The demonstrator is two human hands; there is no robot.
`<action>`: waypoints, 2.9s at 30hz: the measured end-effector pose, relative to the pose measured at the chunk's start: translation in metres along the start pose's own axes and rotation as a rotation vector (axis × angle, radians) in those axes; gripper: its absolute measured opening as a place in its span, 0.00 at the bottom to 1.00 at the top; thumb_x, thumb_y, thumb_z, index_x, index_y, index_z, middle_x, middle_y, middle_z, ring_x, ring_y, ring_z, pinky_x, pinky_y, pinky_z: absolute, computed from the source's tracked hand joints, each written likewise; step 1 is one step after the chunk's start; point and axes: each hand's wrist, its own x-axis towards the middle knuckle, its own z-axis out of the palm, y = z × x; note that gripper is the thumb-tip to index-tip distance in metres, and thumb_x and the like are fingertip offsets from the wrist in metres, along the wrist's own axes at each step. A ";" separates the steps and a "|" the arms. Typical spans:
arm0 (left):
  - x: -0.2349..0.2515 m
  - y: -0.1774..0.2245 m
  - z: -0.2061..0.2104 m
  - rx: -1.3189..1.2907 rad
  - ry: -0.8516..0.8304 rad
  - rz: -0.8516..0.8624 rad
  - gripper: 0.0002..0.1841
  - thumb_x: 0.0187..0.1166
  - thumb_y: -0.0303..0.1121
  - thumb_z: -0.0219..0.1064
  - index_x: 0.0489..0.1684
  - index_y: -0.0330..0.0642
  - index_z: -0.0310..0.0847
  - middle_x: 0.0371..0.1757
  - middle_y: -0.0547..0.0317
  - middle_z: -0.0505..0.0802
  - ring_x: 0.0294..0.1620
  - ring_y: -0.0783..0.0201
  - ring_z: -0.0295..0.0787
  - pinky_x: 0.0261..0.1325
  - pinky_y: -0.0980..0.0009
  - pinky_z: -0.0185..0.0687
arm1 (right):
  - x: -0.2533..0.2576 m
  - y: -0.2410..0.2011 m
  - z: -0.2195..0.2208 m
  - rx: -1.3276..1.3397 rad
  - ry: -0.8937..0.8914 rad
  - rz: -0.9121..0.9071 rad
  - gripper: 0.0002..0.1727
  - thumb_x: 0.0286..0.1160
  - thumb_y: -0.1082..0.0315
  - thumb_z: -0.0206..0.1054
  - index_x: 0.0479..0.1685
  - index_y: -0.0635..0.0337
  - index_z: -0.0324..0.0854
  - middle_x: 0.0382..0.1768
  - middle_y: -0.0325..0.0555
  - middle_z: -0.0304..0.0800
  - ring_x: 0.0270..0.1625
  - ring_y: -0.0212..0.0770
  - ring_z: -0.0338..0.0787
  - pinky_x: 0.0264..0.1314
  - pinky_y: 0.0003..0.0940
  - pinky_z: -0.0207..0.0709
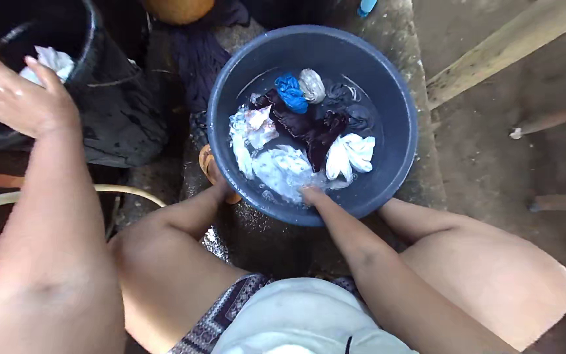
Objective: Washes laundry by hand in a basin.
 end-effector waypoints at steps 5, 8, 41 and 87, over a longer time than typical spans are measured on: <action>-0.055 0.056 0.004 -0.301 -0.069 0.193 0.33 0.80 0.40 0.59 0.86 0.35 0.64 0.88 0.30 0.67 0.91 0.32 0.56 0.87 0.35 0.50 | -0.039 -0.010 -0.053 0.164 0.112 -0.117 0.22 0.83 0.71 0.64 0.74 0.71 0.77 0.74 0.74 0.77 0.80 0.69 0.75 0.83 0.67 0.63; -0.133 0.125 0.033 -0.509 -0.647 0.447 0.23 0.84 0.32 0.61 0.77 0.33 0.74 0.71 0.35 0.85 0.75 0.43 0.80 0.79 0.45 0.73 | -0.089 -0.023 -0.094 0.104 0.163 -0.178 0.18 0.82 0.74 0.63 0.68 0.71 0.81 0.70 0.73 0.81 0.77 0.69 0.78 0.79 0.68 0.65; -0.181 0.226 -0.022 -1.267 -0.985 0.216 0.06 0.86 0.31 0.57 0.39 0.43 0.78 0.30 0.68 0.86 0.31 0.76 0.84 0.39 0.74 0.84 | -0.079 0.030 -0.074 1.044 0.402 -0.509 0.13 0.85 0.67 0.55 0.55 0.67 0.78 0.45 0.55 0.84 0.45 0.43 0.84 0.51 0.47 0.79; -0.223 0.228 0.061 -1.023 -1.242 -0.003 0.19 0.90 0.29 0.55 0.75 0.31 0.70 0.54 0.39 0.87 0.45 0.55 0.85 0.50 0.56 0.83 | -0.201 0.003 -0.166 0.945 1.114 -0.639 0.16 0.82 0.73 0.56 0.65 0.68 0.66 0.43 0.48 0.81 0.40 0.32 0.83 0.46 0.35 0.81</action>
